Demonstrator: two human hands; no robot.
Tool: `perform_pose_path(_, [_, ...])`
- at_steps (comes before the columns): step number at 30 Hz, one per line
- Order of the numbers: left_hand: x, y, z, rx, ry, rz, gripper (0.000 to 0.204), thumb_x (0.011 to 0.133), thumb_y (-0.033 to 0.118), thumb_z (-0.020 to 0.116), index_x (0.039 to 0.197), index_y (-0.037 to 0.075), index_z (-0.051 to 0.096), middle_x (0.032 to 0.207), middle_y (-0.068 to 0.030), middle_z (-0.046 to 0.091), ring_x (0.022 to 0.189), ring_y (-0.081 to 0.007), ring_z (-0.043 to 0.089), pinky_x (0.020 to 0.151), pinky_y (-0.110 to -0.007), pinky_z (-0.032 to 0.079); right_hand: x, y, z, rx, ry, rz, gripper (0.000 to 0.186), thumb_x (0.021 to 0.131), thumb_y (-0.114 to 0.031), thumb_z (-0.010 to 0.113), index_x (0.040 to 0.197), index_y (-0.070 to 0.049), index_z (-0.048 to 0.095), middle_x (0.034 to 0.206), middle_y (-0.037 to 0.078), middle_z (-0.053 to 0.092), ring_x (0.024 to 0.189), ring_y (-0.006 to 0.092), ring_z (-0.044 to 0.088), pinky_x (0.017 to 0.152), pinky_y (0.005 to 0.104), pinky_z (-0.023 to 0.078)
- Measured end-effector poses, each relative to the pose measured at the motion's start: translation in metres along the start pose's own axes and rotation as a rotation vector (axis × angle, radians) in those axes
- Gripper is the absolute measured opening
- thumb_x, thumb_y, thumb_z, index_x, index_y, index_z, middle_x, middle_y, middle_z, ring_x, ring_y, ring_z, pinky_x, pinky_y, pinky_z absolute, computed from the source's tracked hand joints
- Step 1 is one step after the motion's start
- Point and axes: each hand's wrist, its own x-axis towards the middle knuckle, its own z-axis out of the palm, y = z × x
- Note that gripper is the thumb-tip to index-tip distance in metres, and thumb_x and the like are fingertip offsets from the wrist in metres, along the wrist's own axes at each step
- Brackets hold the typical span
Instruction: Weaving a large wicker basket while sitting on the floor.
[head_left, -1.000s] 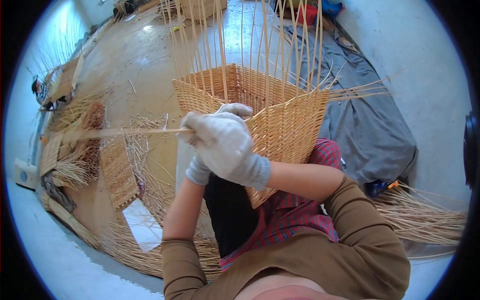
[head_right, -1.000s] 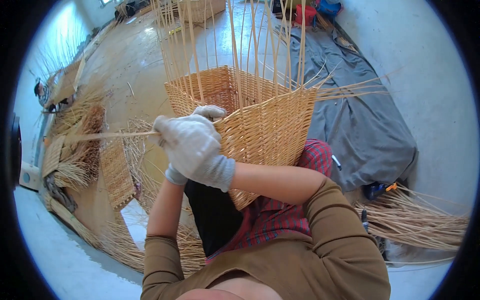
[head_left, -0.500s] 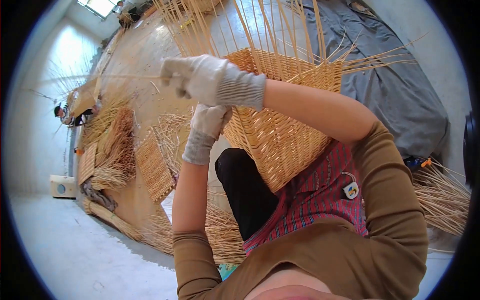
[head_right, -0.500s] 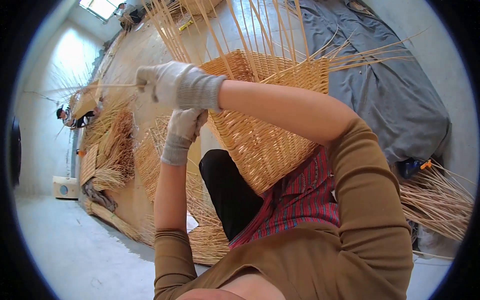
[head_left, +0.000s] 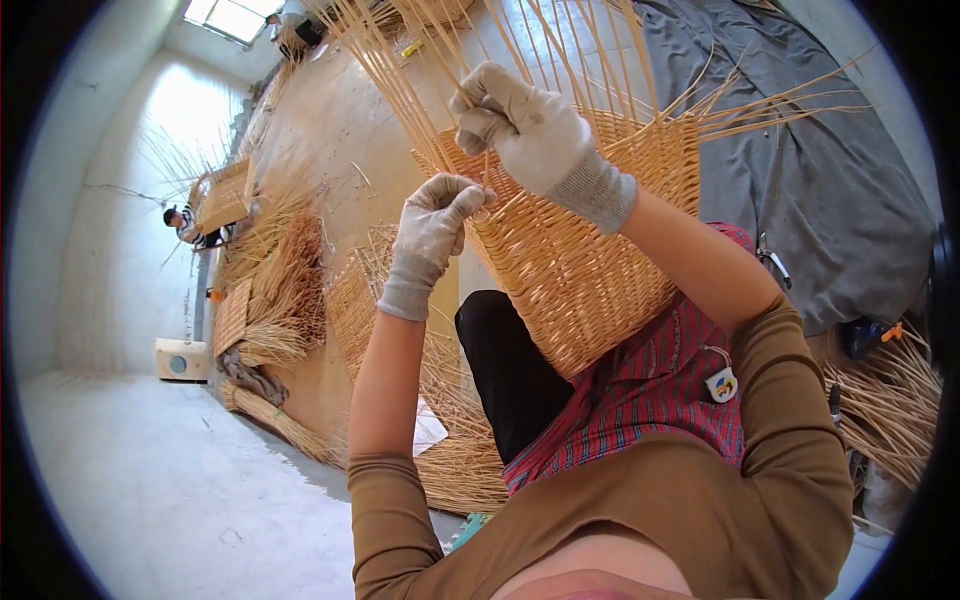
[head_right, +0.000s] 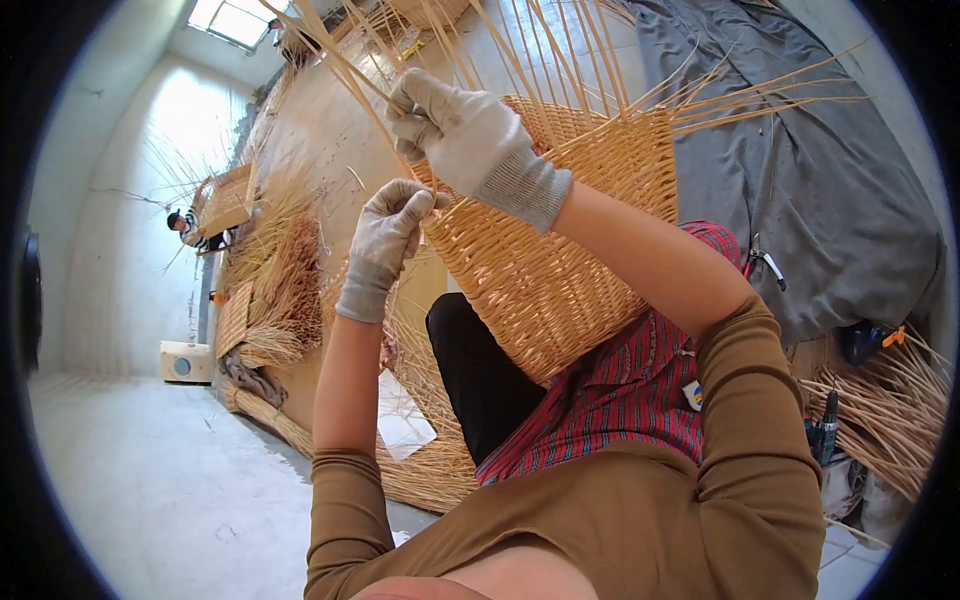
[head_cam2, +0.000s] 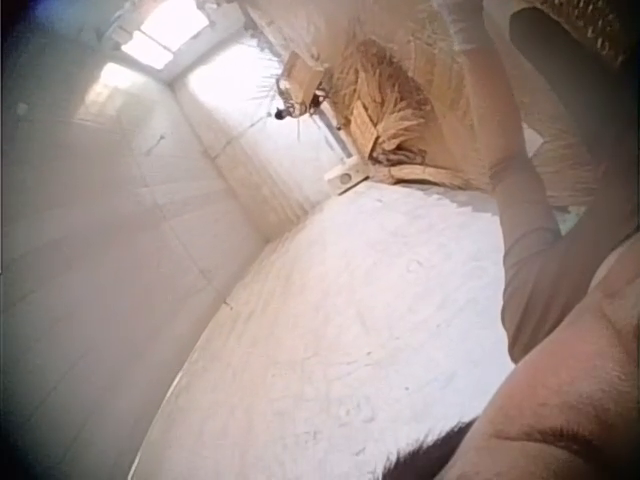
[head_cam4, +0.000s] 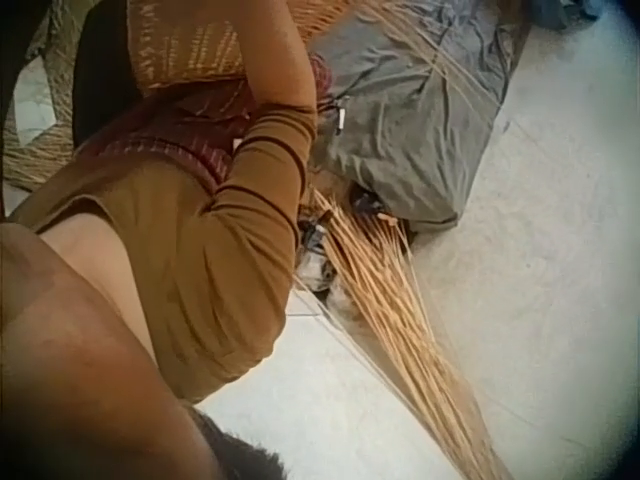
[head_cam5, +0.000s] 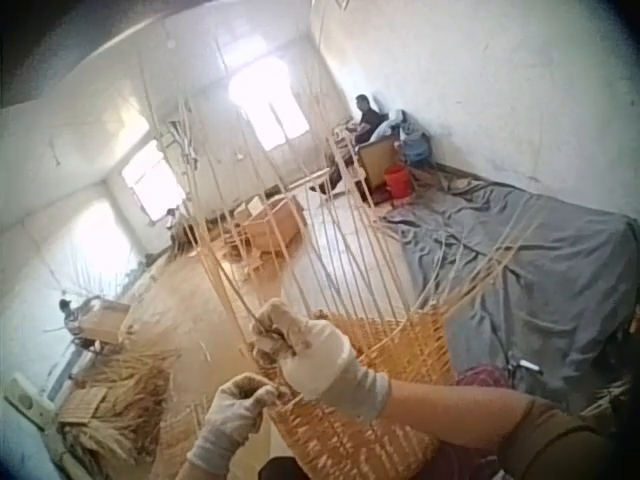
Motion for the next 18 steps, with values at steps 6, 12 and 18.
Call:
perform_pose_path(6, [-0.038, -0.012, 0.021, 0.072, 0.169, 0.054, 0.039, 0.091, 0.020, 0.078, 0.121, -0.001, 0.066, 0.117, -0.0102, 0.072, 0.061, -0.0040, 0.056, 0.053, -0.020, 0.047, -0.006, -0.001, 0.002, -0.009, -0.010, 0.001, 0.004, 0.102, -0.002, 0.056, 0.106, -0.001, 0.058, 0.085, 0.004, 0.067, 0.078, 0.0097, 0.066, 0.073, 0.0264, 0.057])
perform_pose_path(12, [-0.052, -0.007, 0.034, 0.350, 0.182, 0.211, 0.060, 0.083, 0.017, 0.085, 0.133, -0.004, 0.060, 0.141, -0.0132, 0.061, 0.083, -0.0045, 0.060, 0.074, -0.022, 0.053, -0.015, 0.006, -0.011, 0.085, -0.001, -0.009, 0.006, 0.101, -0.005, 0.057, 0.107, -0.005, 0.058, 0.084, 0.006, 0.070, 0.077, 0.0132, 0.069, 0.066, 0.0268, 0.058])
perform_pose_path(18, [-0.047, -0.012, 0.032, 0.274, 0.108, 0.291, 0.033, 0.091, 0.004, 0.075, 0.121, -0.004, 0.063, 0.129, -0.0134, 0.066, 0.096, -0.0120, 0.065, 0.087, -0.026, 0.056, -0.066, 0.019, -0.052, 0.240, 0.208, 0.483, 0.002, 0.103, -0.005, 0.053, 0.103, -0.007, 0.054, 0.086, 0.010, 0.072, 0.080, 0.0197, 0.075, 0.051, 0.0234, 0.056])
